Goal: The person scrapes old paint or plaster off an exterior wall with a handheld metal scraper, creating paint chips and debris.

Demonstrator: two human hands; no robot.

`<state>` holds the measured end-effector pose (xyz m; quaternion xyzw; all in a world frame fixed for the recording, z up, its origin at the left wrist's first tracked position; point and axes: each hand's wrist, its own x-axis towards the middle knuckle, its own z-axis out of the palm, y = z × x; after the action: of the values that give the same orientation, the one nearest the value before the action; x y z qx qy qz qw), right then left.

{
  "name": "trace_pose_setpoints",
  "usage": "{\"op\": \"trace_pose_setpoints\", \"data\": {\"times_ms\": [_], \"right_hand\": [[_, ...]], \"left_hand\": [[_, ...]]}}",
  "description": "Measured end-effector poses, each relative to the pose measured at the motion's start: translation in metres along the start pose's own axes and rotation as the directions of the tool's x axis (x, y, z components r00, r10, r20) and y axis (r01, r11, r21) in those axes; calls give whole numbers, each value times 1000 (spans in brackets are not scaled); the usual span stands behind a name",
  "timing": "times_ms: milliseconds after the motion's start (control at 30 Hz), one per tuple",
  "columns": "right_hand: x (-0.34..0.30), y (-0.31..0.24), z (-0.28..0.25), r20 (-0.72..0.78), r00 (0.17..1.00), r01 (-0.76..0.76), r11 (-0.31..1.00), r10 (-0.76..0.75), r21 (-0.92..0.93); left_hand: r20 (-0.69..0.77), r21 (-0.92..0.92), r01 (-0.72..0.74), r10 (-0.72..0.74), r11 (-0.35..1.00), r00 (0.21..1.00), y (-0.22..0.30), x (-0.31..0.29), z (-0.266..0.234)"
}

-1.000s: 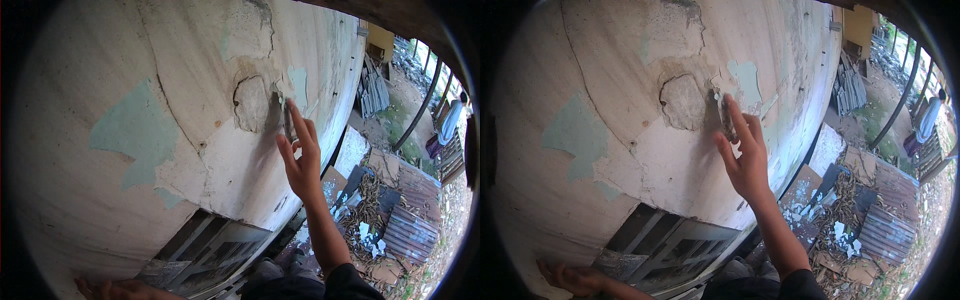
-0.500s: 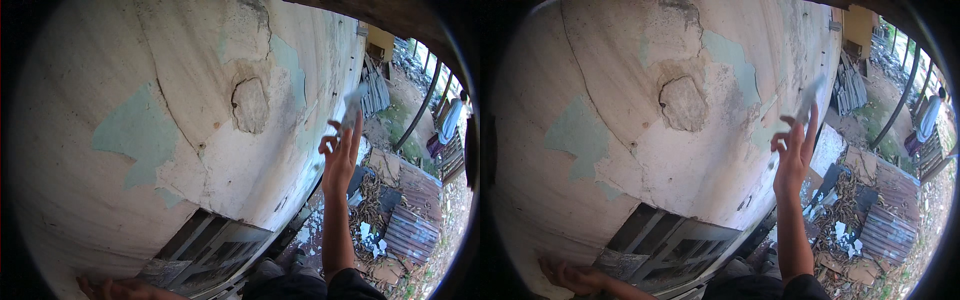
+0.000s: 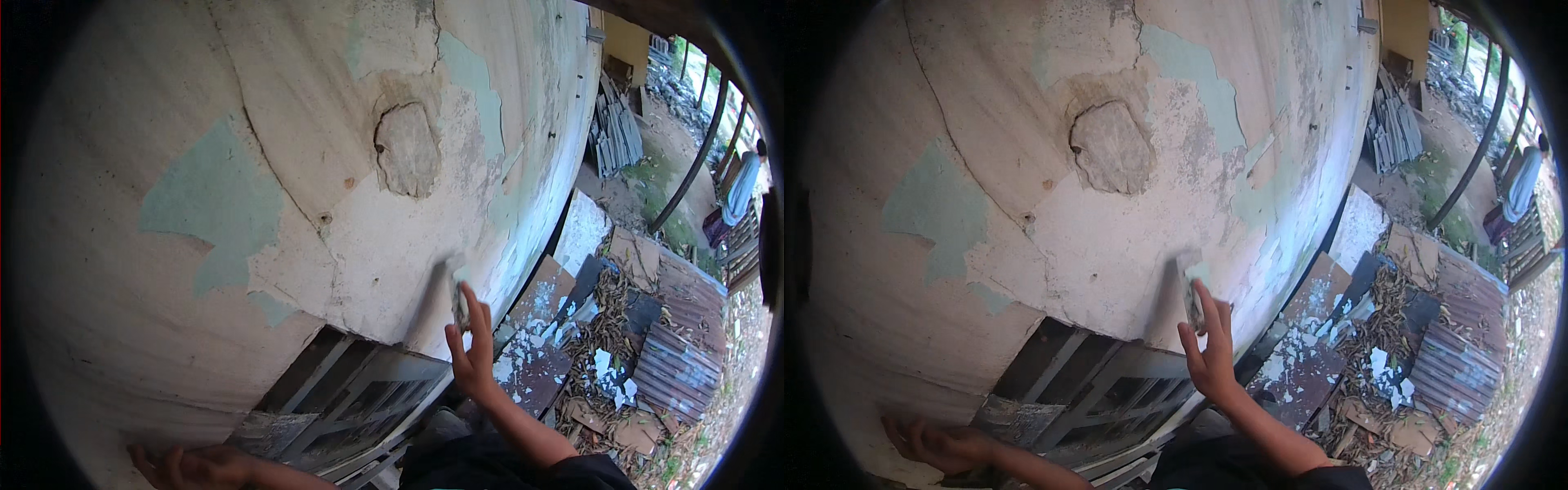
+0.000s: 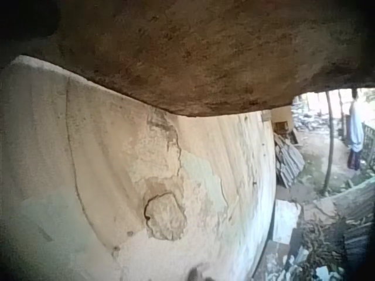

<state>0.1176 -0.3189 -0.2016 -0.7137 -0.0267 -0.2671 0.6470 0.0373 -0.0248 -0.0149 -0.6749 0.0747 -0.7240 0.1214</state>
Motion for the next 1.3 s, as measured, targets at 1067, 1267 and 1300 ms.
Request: {"op": "trace_pose_setpoints", "data": {"times_ms": [1067,1267,1300], "right_hand": [[82,-44,3,-66,978,188,975,-196,-118],[93,-50,4,-99,973,190,967,-209,-168],[94,-48,2,-90,973,192,964,-211,-183]], "left_hand": [[11,104,-27,26,994,1000,-15,-3,-5],[-34,42,-39,40,998,999,-1,4,3],[-35,26,-38,39,999,999,-3,3,3]]}}
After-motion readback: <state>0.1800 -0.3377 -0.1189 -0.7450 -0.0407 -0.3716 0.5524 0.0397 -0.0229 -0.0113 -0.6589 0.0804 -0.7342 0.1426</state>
